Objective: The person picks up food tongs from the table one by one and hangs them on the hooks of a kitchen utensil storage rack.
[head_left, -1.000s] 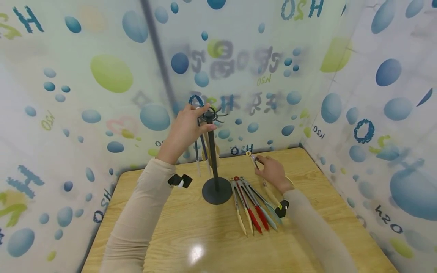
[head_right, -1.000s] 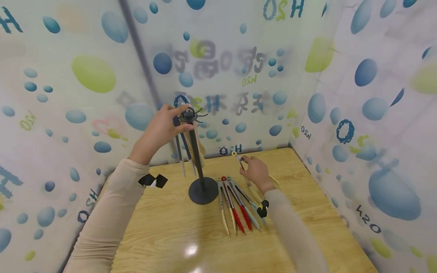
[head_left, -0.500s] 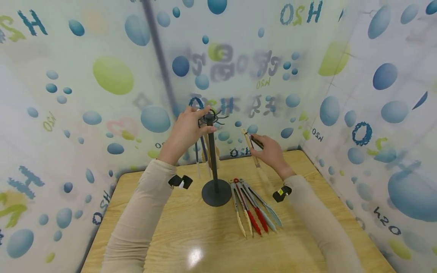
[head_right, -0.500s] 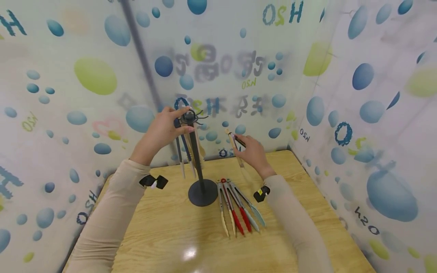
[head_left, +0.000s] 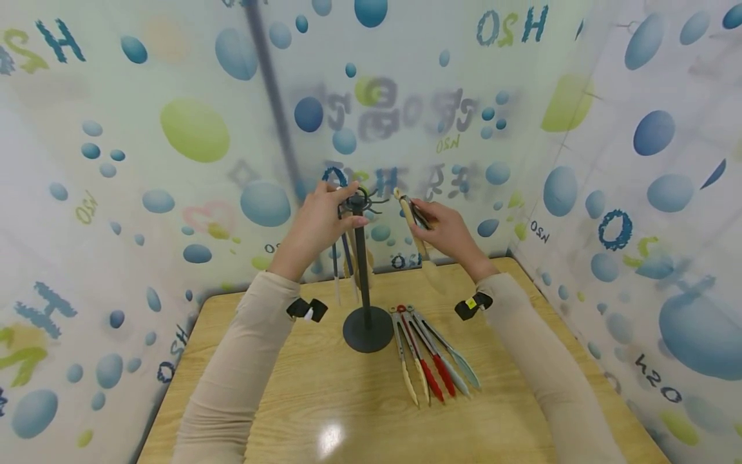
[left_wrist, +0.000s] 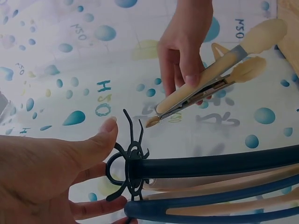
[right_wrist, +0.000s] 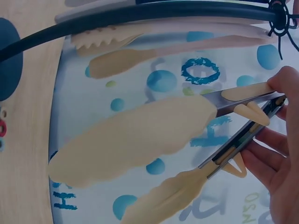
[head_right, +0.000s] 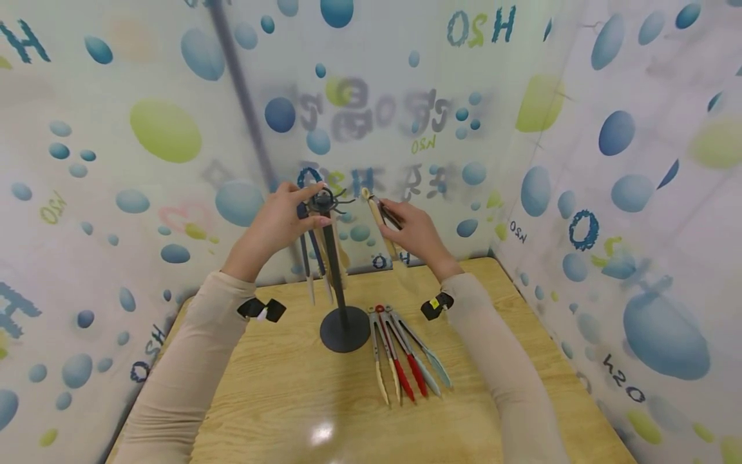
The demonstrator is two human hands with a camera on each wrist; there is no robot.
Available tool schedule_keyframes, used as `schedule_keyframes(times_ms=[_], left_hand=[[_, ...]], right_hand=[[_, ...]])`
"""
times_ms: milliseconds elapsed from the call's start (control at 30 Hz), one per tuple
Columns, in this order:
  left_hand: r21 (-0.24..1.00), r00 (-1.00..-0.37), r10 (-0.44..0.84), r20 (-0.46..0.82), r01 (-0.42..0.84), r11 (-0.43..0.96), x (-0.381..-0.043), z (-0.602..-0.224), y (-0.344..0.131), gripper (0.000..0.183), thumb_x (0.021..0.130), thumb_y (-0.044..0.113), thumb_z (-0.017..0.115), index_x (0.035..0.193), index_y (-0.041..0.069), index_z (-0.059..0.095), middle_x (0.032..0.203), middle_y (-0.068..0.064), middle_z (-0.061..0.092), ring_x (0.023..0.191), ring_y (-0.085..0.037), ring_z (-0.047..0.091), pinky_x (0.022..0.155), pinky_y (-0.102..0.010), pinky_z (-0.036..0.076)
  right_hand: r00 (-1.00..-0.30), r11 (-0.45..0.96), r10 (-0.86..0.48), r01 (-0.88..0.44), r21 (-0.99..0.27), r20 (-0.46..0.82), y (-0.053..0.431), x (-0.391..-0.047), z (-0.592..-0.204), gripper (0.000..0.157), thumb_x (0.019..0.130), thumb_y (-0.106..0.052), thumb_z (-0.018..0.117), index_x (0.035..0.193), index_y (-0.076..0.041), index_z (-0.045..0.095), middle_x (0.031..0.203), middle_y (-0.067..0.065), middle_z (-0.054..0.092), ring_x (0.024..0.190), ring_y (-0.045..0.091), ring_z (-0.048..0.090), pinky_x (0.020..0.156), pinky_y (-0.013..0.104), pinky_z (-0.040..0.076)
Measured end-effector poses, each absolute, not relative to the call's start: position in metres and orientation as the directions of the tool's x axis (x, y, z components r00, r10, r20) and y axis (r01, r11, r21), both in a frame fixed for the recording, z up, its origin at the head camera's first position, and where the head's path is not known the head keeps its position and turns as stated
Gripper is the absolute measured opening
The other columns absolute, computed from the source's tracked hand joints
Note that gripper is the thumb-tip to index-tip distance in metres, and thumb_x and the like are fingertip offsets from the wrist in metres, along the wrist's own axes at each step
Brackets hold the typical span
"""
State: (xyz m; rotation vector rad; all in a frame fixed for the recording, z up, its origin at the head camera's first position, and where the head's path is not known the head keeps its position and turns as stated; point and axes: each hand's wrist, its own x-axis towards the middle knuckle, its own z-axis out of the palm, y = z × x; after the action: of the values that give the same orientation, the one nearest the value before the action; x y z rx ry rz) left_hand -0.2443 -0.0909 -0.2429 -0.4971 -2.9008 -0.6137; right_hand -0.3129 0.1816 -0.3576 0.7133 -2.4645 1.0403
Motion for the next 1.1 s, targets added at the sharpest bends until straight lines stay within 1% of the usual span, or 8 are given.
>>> schedule_keyframes(times_ms=[200, 333, 567, 800, 933, 1100], left_hand=[[0.373, -0.939, 0.291, 0.184, 0.340, 0.863, -0.244, -0.243, -0.092, 0.076, 0.092, 0.046, 0.063, 0.157, 0.033, 0.025, 0.153, -0.022, 0.031, 0.130, -0.042, 0.041, 0.097, -0.053, 0.046], [0.382, -0.938, 0.297, 0.180, 0.345, 0.857, -0.244, -0.243, -0.093, 0.075, 0.093, 0.045, 0.063, 0.157, 0.032, 0.026, 0.152, -0.021, 0.030, 0.130, -0.042, 0.041, 0.095, -0.052, 0.047], [0.383, -0.932, 0.314, 0.179, 0.360, 0.851, -0.243, -0.243, -0.095, 0.075, 0.093, 0.044, 0.063, 0.157, 0.033, 0.024, 0.154, -0.021, 0.027, 0.133, -0.042, 0.040, 0.098, -0.054, 0.046], [0.380, -0.929, 0.319, 0.187, 0.368, 0.849, -0.244, -0.244, -0.098, 0.075, 0.094, 0.042, 0.064, 0.157, 0.032, 0.025, 0.154, -0.022, 0.027, 0.133, -0.043, 0.042, 0.100, -0.054, 0.047], [0.374, -0.927, 0.324, 0.186, 0.372, 0.850, -0.245, -0.244, -0.099, 0.076, 0.093, 0.041, 0.064, 0.157, 0.032, 0.024, 0.154, -0.022, 0.027, 0.132, -0.043, 0.043, 0.099, -0.054, 0.047], [0.377, -0.930, 0.323, 0.176, 0.366, 0.851, -0.244, -0.243, -0.099, 0.077, 0.092, 0.044, 0.064, 0.157, 0.035, 0.024, 0.155, -0.021, 0.026, 0.131, -0.042, 0.044, 0.098, -0.053, 0.048]], right_hand=[[-0.796, 0.574, -0.325, -0.596, -0.562, 0.511, 0.170, -0.314, -0.343, 0.058, 0.095, -0.026, 0.066, 0.149, -0.017, 0.047, 0.141, 0.013, 0.058, 0.118, 0.029, 0.064, 0.100, 0.045, 0.052], [-0.795, 0.565, -0.353, -0.601, -0.565, 0.493, 0.165, -0.315, -0.339, 0.058, 0.096, -0.027, 0.065, 0.150, -0.017, 0.045, 0.144, 0.013, 0.056, 0.119, 0.030, 0.063, 0.101, 0.046, 0.051], [-0.807, 0.564, -0.374, -0.589, -0.580, 0.457, 0.161, -0.320, -0.343, 0.059, 0.097, -0.027, 0.065, 0.151, -0.018, 0.044, 0.147, 0.011, 0.054, 0.122, 0.030, 0.061, 0.103, 0.046, 0.050], [-0.811, 0.533, -0.381, -0.585, -0.612, 0.444, 0.158, -0.324, -0.349, 0.058, 0.096, -0.027, 0.065, 0.150, -0.023, 0.045, 0.144, 0.010, 0.056, 0.121, 0.028, 0.061, 0.102, 0.046, 0.051], [-0.805, 0.522, -0.393, -0.593, -0.613, 0.444, 0.156, -0.325, -0.348, 0.058, 0.097, -0.027, 0.064, 0.151, -0.022, 0.043, 0.143, 0.012, 0.057, 0.120, 0.029, 0.061, 0.102, 0.046, 0.050], [-0.809, 0.520, -0.405, -0.587, -0.620, 0.427, 0.154, -0.328, -0.347, 0.058, 0.098, -0.026, 0.063, 0.152, -0.021, 0.042, 0.141, 0.013, 0.059, 0.119, 0.030, 0.062, 0.102, 0.047, 0.050]])
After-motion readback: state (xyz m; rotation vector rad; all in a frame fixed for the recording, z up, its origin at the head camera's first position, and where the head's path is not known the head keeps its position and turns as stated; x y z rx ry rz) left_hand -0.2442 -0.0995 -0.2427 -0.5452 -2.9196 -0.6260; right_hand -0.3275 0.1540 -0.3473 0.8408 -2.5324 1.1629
